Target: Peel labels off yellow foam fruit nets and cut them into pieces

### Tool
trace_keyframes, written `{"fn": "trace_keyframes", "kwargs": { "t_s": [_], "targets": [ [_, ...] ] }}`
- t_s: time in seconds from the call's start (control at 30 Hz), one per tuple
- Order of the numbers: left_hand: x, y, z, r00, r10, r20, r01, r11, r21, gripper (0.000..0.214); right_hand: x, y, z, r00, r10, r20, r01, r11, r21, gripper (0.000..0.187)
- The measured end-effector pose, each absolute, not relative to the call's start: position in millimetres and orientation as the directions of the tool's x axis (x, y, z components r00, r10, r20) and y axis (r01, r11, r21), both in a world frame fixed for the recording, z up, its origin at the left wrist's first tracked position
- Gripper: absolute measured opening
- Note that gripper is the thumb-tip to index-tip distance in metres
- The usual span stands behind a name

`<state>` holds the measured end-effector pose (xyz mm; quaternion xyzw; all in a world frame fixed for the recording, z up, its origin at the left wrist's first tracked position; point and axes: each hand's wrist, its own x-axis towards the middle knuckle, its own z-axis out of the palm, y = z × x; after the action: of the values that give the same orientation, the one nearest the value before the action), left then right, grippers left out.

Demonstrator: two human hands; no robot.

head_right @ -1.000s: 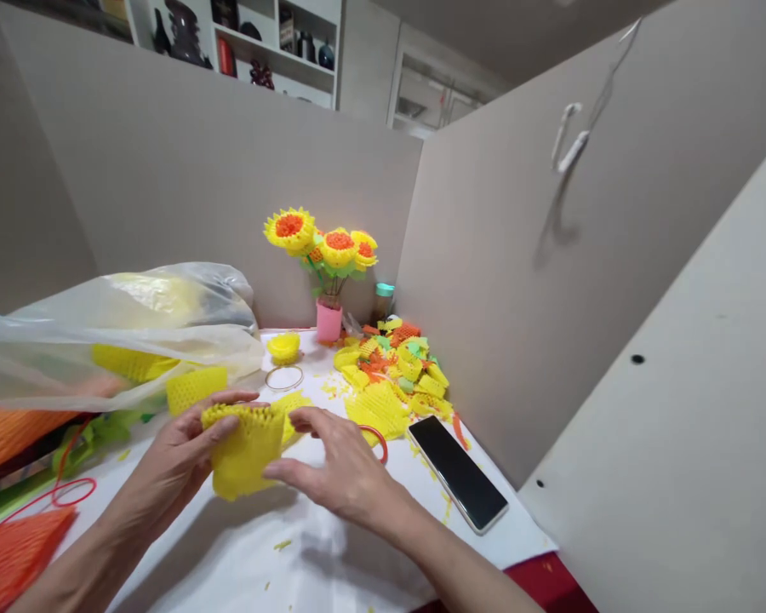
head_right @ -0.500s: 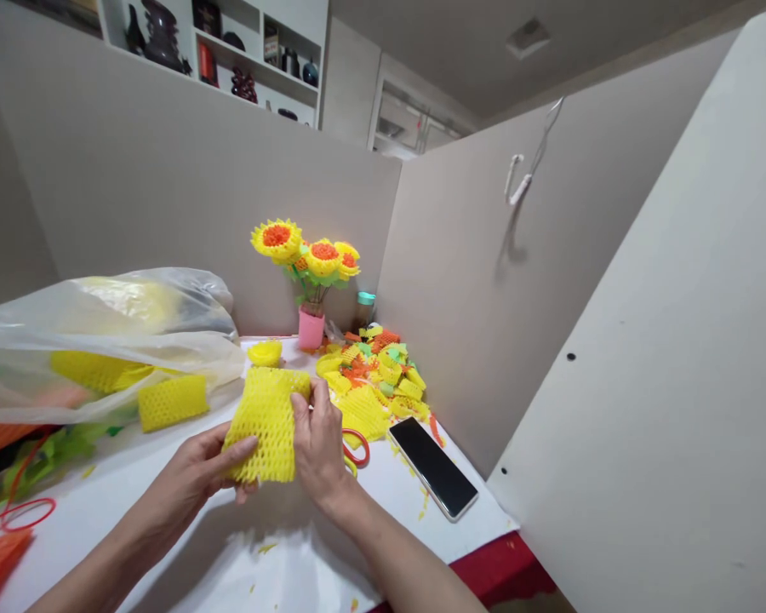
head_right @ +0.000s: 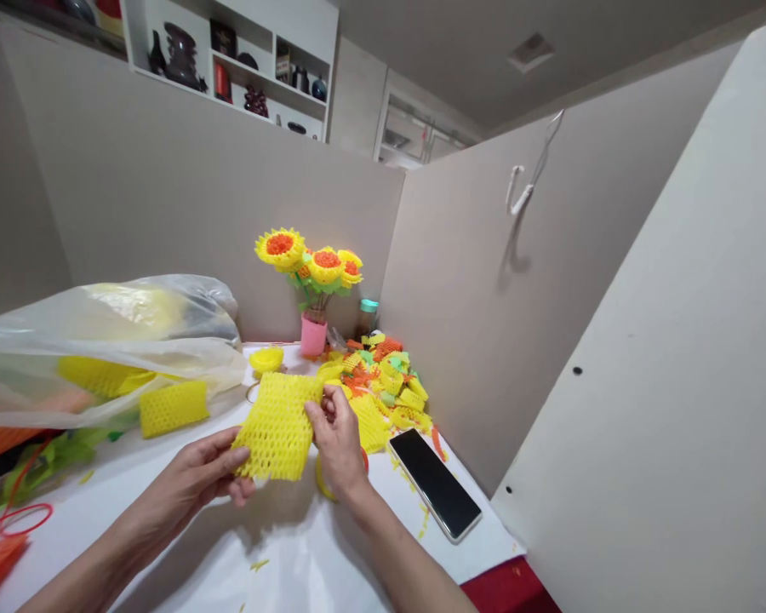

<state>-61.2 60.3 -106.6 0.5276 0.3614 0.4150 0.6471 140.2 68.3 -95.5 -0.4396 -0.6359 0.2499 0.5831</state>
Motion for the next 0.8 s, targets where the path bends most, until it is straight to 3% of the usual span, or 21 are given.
{"fn": "trace_keyframes", "kwargs": {
  "t_s": [0.17,0.53,0.67,0.8],
  "targets": [
    [-66.0,67.5,-115.7,0.389,0.921,0.021,-0.092,0.016,0.996,0.027,148.3,65.4,-87.9,0.012,0.789,0.614,0.403,0.558,-0.725,0.048],
    [-66.6,66.7,-117.6,0.315,0.949,0.028,-0.057,-0.010,0.998,0.031,147.9,43.7,-80.1,-0.166,0.543,0.823,0.596,0.720,-0.355,0.010],
    [-67.4,63.9,-111.8,0.209,0.978,0.023,-0.071,-0.008,0.997,0.026,147.5,39.0,-82.9,-0.205,0.557,0.805,0.593,0.725,-0.351,0.008],
    [-64.1,55.9,-103.8,0.145,0.989,0.039,-0.106,-0.023,0.994,0.025,144.0,40.8,-89.1,-0.151,0.679,0.719,0.601,0.640,-0.478,0.013]
  ]
}}
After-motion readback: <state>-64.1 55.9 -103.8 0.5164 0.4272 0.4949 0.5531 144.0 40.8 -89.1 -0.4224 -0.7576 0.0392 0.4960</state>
